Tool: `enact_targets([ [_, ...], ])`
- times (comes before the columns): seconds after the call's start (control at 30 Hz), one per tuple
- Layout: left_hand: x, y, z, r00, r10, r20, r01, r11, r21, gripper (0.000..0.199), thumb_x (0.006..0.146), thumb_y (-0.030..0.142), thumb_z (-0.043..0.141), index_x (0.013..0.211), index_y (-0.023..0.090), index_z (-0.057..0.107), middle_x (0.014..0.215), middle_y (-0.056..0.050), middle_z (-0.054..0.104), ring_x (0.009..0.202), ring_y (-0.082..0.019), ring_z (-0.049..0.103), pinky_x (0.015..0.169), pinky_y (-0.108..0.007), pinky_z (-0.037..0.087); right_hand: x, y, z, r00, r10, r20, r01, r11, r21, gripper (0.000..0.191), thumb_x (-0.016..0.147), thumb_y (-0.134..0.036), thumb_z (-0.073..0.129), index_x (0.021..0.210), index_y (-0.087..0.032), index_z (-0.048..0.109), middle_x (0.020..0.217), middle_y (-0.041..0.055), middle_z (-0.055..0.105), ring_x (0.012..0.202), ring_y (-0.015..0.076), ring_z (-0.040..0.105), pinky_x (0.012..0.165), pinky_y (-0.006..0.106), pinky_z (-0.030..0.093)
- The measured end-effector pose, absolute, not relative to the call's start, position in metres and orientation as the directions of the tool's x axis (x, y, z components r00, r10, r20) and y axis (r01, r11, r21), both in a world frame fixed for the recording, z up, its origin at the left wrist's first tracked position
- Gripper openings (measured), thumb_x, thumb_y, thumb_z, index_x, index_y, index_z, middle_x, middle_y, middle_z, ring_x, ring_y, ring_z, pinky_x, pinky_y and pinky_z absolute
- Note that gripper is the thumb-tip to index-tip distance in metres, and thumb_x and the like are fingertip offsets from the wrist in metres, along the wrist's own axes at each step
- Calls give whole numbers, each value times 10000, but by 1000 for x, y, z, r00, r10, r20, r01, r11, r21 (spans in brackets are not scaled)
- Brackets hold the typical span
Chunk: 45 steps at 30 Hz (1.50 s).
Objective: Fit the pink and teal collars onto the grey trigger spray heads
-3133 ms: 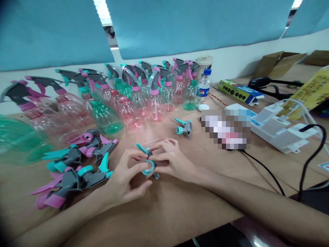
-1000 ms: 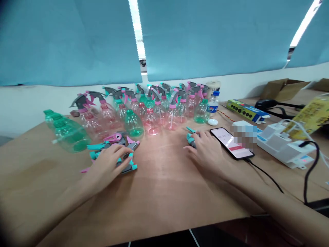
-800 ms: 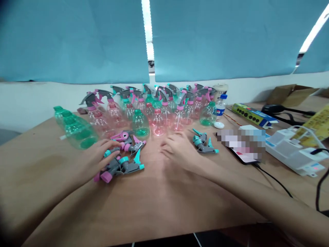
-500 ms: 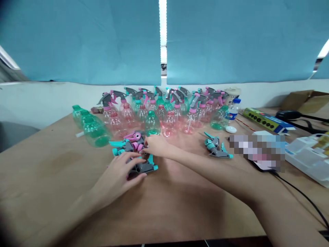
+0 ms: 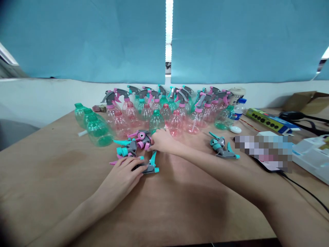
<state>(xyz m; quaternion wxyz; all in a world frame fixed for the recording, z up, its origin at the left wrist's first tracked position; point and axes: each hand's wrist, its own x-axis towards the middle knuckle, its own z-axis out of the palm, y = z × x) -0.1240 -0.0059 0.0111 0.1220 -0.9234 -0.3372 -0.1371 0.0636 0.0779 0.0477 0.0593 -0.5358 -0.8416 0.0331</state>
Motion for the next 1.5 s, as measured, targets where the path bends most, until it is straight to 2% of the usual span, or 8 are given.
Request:
enact_targets([
  [0.23,-133,-8,14,717,629,301,668,-743,-40,224,871,146,502,1053,218,610,1100,-58,606,1033,-255,525,918,-447,394,79,66,38,-408,905,118,897,422,-134,412,814,-606,536,916,-241,697,967,53,673,989,231,566,841,354,330],
  [0.37,-129,-13,14,690,653,311,692,-722,-17,226,853,159,527,1056,222,603,1132,-63,589,1053,-257,518,932,-459,397,53,70,29,-376,916,138,919,388,-69,527,832,-632,475,865,-164,714,938,147,679,981,303,573,867,429,292],
  [0.53,-121,-17,14,676,675,295,718,-694,-57,232,835,139,539,1050,198,602,1118,-81,595,1052,-272,523,922,-466,398,31,80,27,-384,912,144,919,392,-33,375,774,-490,634,801,-127,722,890,194,691,935,330,594,861,449,260],
  [0.83,-118,-24,20,680,676,283,720,-689,-83,205,862,174,518,1049,199,600,1126,-66,601,1049,-259,534,957,-466,370,107,52,44,-390,882,266,870,447,-207,317,817,-477,599,1025,-244,652,1061,42,666,1024,221,574,891,377,296],
  [0.97,-109,-22,21,668,689,282,738,-661,-132,186,866,201,519,1027,200,613,1083,-67,617,1013,-263,548,959,-483,360,155,31,37,-307,854,420,803,469,-367,273,798,-451,640,938,-216,646,1055,48,662,999,218,593,914,393,310],
  [1.13,-89,-16,24,620,712,330,781,-599,-176,205,860,194,503,1030,176,616,1023,-95,634,924,-284,568,898,-516,382,190,12,20,-309,847,433,820,468,-330,192,795,-382,662,938,-254,676,1101,53,635,1074,256,556,977,492,248],
  [1.33,-37,-10,19,637,654,409,630,-747,214,218,878,165,455,1069,206,550,1028,-66,595,928,-230,582,779,-372,477,195,5,2,-357,853,381,761,502,-411,258,804,-353,653,1044,-259,664,1187,92,567,1156,272,498,983,500,335],
  [1.5,6,0,1,475,780,408,495,-620,609,297,872,228,517,1163,241,459,1135,-61,529,984,-215,599,828,-393,519,198,0,-3,-320,861,396,618,507,-601,232,804,-268,648,1034,-238,640,1256,95,508,1224,244,474,1003,430,399],
])
